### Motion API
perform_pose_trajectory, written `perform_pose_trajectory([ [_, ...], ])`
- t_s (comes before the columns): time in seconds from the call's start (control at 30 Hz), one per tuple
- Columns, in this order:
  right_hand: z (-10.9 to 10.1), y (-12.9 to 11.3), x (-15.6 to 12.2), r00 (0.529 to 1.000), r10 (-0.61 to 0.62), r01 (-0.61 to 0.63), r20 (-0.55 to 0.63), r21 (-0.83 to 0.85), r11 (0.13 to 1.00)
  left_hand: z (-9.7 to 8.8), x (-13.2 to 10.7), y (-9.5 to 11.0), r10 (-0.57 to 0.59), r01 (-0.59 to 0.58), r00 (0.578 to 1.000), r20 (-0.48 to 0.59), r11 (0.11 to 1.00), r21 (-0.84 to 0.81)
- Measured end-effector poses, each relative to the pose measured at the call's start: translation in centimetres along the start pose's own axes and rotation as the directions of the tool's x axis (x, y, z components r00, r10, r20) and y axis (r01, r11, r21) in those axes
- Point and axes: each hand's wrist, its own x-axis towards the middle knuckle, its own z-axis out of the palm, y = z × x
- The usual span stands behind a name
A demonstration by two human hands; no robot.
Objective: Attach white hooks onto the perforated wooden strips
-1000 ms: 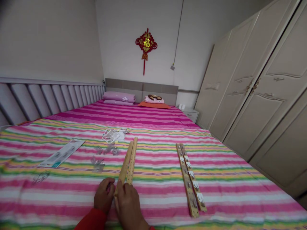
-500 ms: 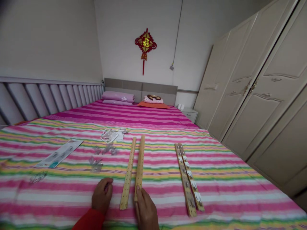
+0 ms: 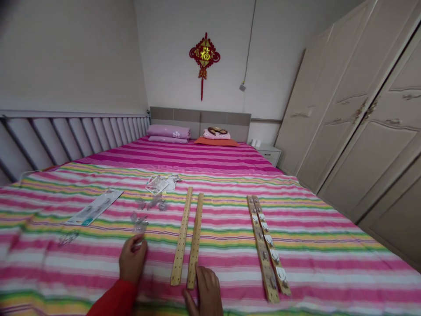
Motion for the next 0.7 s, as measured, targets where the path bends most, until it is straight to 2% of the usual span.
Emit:
perform_pose_trajectory([
  [0.07, 0.2, 0.1, -0.1, 1.0, 0.017, -0.017, -0.002, 0.011, 1.0, -0.6, 1.5, 0.3, 0.034, -0.023, 0.997, -0.063, 0.986, 0.168],
  [0.17, 0.2, 0.1, -0.2, 0.999, 0.032, -0.032, 0.002, 0.012, 0.999, -1.1, 3.2, 1.0, 0.044, -0.024, 0.998, -0.041, 0.917, 0.399],
  [0.27, 0.1, 0.1, -0.1, 0.999, 0.035, -0.035, 0.017, 0.016, 0.999, -1.0, 3.8, 1.5, -0.055, 0.054, 0.998, -0.012, 0.882, 0.468],
  [0.37, -0.2, 0.0, 0.0, 0.999, 0.036, -0.037, 0.024, 0.018, 0.999, -0.7, 4.0, 1.5, -0.124, 0.12, 0.992, -0.019, 0.89, 0.44],
  [0.43, -0.3, -0.1, 0.0, 0.999, 0.037, -0.038, 0.017, 0.019, 0.999, -0.7, 4.1, 1.3, -0.162, 0.164, 0.986, -0.035, 0.919, 0.359],
  [0.53, -0.3, -0.1, 0.0, 0.999, 0.035, -0.035, -0.012, 0.027, 0.999, -0.9, 4.2, 1.3, -0.287, 0.288, 0.956, -0.053, 0.957, 0.016],
  [0.6, -0.2, 0.0, -0.1, 0.999, 0.033, -0.033, -0.023, 0.031, 0.999, -1.3, 3.9, 1.6, -0.376, 0.368, 0.927, 0.007, 0.901, -0.23],
  [0.67, 0.0, 0.1, -0.3, 0.999, 0.036, -0.035, -0.027, 0.032, 0.999, -2.0, 3.5, 2.2, -0.444, 0.466, 0.882, 0.156, 0.78, -0.417],
  [0.7, 0.1, 0.1, -0.3, 0.999, 0.038, -0.037, -0.03, 0.035, 0.999, -2.4, 3.3, 2.6, -0.468, 0.532, 0.845, 0.257, 0.696, -0.482],
])
